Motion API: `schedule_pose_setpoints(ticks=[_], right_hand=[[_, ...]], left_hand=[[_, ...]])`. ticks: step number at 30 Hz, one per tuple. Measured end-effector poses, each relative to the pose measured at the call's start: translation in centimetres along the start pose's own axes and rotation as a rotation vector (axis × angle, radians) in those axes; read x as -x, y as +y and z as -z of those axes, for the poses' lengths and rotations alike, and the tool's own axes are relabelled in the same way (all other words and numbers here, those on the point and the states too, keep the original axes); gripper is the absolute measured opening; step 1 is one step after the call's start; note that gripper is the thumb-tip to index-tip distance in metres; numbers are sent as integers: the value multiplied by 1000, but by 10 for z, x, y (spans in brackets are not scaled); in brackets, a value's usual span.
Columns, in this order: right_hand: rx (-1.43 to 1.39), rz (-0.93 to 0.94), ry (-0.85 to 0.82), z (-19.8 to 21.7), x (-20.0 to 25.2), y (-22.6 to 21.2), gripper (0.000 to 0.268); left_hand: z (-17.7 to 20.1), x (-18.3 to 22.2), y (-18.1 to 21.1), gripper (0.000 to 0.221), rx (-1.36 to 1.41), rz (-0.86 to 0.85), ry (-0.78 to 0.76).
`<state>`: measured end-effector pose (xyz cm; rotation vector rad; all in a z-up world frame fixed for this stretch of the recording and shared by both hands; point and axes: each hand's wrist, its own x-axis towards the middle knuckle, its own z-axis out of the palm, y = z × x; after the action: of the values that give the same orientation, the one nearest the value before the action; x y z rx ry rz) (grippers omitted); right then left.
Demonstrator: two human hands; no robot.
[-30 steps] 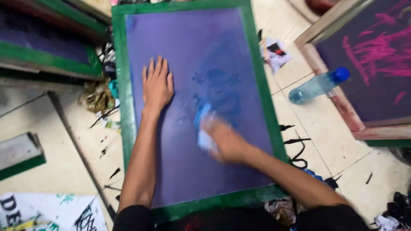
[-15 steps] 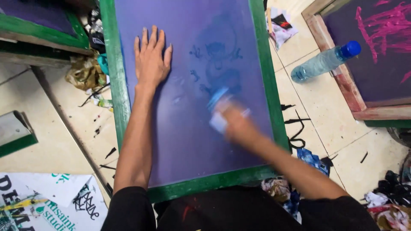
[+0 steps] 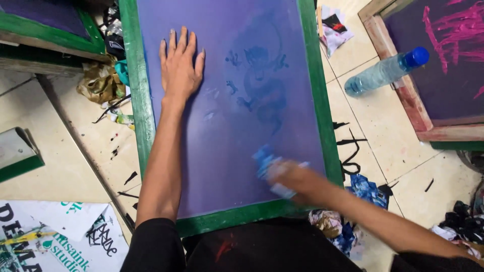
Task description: Cleaning ink stains from a screen printing frame using a cloth and cleaning solution.
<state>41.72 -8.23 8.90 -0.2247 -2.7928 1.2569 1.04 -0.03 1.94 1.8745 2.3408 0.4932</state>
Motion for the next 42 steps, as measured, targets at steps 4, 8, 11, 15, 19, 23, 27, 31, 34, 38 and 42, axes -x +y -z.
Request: schedule_pose_setpoints(ticks=[4,8,11,15,19,23,27,31,34,38,42], right_hand=[[-462,-54,-250,-72,-45,-57,37],[-285,310,-138,-83,-9,-43,46],[-257,279,-71,-36,61,-11,58],[130,73,306,1,136,46,31],[292,-113,330,4,62,49,53],[432,-255,475,-35,-48,59,62],[447,52,215,-31,-125,69,56],[613,-332,316,41,-180,154,65],[696,-589,645,57,-213,210,51],[698,-312,501,36,-216,148,58],[384,232,215,35,-173,42,37]], left_hand=[[-13,-1,-9,52,-75,-89,79],[-4,3,-14,49,17,-92,89],[0,6,-8,49,27,-91,79],[13,-1,4,50,4,-81,64],[-1,0,-2,50,-145,-106,135],[2,-1,4,50,-84,-35,81],[-7,1,-1,50,-105,2,81],[-3,4,2,51,-66,34,33],[-7,1,1,53,-97,32,5],[-12,4,-6,54,-108,57,-17],[-20,7,-10,54,-50,71,-31]])
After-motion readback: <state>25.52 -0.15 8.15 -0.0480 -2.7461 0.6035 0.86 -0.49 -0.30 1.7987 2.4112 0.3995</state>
